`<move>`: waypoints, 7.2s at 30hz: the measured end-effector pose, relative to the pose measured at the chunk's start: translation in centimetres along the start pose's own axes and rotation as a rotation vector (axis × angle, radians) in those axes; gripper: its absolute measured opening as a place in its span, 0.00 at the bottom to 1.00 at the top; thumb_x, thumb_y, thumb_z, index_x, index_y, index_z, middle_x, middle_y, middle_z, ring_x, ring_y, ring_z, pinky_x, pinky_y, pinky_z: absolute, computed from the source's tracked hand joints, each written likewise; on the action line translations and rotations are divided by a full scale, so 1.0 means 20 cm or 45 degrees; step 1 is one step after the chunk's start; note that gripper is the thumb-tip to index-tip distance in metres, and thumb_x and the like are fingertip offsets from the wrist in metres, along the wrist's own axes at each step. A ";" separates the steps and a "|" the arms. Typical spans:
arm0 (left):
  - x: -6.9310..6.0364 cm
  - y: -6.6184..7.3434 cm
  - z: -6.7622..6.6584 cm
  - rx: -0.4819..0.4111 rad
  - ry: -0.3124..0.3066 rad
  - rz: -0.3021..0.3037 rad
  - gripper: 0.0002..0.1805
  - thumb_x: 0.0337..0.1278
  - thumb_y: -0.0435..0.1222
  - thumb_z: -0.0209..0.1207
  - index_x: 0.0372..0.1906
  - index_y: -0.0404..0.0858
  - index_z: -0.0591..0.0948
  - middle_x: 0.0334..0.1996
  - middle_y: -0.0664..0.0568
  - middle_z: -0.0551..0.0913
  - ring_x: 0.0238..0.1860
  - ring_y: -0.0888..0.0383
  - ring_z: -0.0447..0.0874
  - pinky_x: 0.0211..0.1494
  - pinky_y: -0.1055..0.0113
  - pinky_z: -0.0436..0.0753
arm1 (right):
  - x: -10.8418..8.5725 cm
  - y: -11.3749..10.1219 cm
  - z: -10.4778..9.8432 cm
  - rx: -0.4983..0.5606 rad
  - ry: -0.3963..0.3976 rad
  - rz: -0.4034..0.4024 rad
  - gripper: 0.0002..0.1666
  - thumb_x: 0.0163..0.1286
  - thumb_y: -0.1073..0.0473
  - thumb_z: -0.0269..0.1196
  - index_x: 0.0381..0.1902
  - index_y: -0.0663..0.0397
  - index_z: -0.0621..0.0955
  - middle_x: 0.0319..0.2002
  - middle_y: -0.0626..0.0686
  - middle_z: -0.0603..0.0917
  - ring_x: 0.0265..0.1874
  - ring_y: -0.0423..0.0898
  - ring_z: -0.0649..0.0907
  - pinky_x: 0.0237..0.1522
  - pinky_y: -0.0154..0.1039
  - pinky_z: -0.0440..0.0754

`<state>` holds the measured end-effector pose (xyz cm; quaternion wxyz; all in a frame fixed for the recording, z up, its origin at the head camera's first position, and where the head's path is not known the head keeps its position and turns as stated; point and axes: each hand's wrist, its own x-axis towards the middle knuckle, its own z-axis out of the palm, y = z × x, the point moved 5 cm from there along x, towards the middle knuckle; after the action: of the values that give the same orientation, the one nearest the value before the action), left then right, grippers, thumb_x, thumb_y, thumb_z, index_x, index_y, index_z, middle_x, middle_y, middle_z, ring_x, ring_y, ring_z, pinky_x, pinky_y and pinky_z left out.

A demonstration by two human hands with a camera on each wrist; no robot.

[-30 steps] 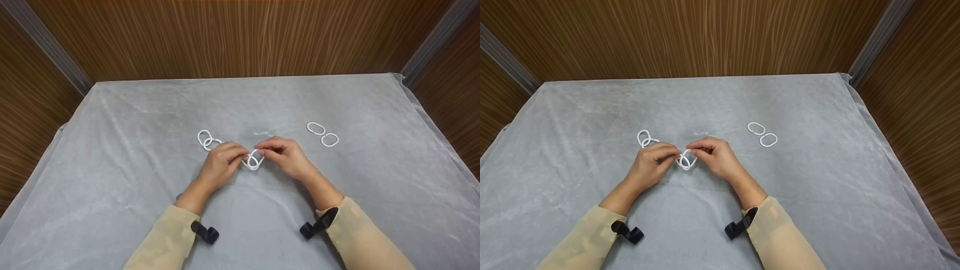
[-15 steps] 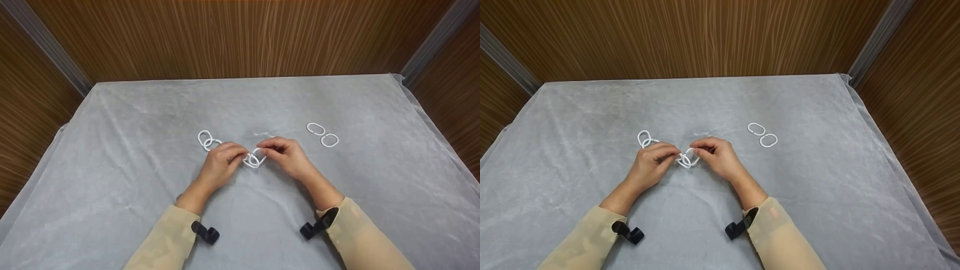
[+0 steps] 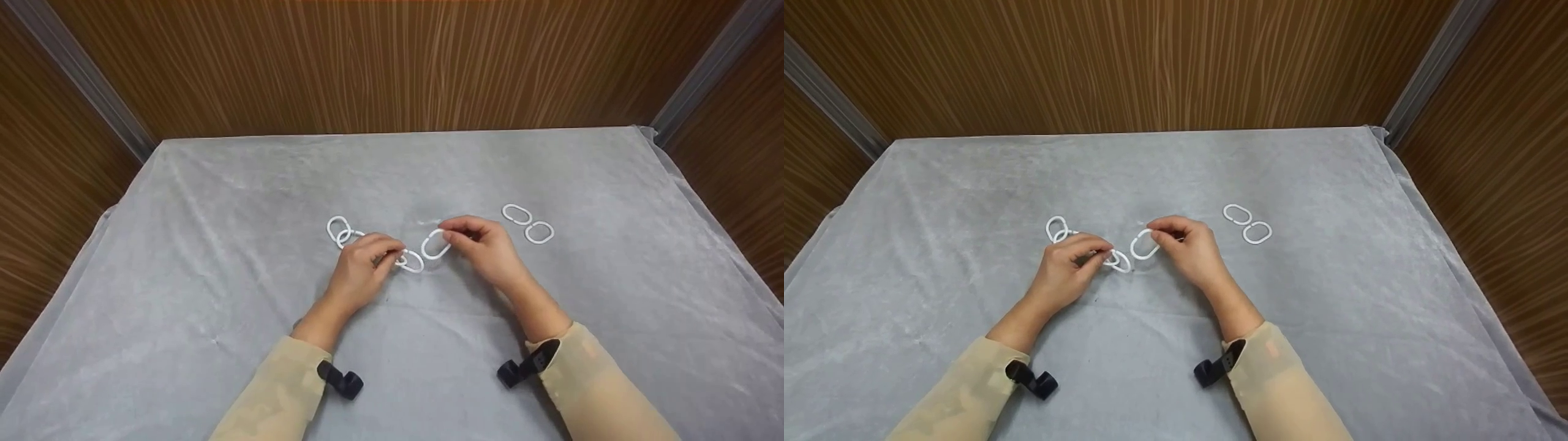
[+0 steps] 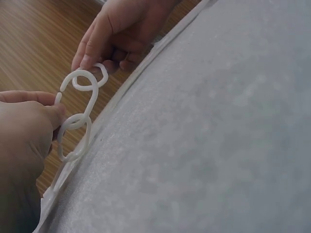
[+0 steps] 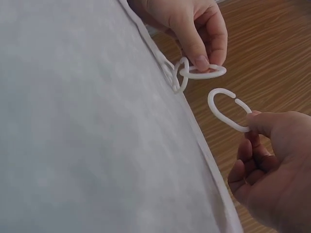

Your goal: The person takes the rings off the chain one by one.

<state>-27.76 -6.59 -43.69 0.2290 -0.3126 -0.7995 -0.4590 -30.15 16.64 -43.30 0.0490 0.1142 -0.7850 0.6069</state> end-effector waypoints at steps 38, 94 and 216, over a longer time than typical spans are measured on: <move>0.00 0.00 0.01 -0.028 -0.023 -0.053 0.04 0.66 0.27 0.69 0.43 0.35 0.91 0.40 0.50 0.90 0.42 0.55 0.88 0.47 0.63 0.86 | 0.14 0.14 -0.45 -0.377 -0.019 0.173 0.14 0.76 0.65 0.67 0.53 0.70 0.87 0.43 0.63 0.89 0.31 0.39 0.77 0.32 0.26 0.73; 0.00 0.00 0.01 0.005 0.024 -0.006 0.04 0.65 0.30 0.71 0.42 0.37 0.92 0.40 0.51 0.90 0.43 0.56 0.89 0.48 0.63 0.86 | -0.01 -0.09 -0.11 -0.189 -0.036 -0.024 0.09 0.72 0.66 0.70 0.48 0.63 0.89 0.39 0.55 0.90 0.34 0.38 0.81 0.38 0.28 0.77; 0.00 -0.04 0.00 0.051 0.050 -0.113 0.06 0.66 0.29 0.70 0.45 0.33 0.90 0.40 0.50 0.90 0.40 0.55 0.87 0.41 0.60 0.84 | -0.05 0.05 0.05 0.077 -0.104 0.021 0.09 0.70 0.69 0.71 0.46 0.70 0.87 0.36 0.55 0.88 0.33 0.39 0.82 0.36 0.30 0.78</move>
<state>-28.40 -6.87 -44.15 0.2302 -0.2630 -0.8169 -0.4588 -29.41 16.01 -44.73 0.0085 0.1339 -0.7685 0.6256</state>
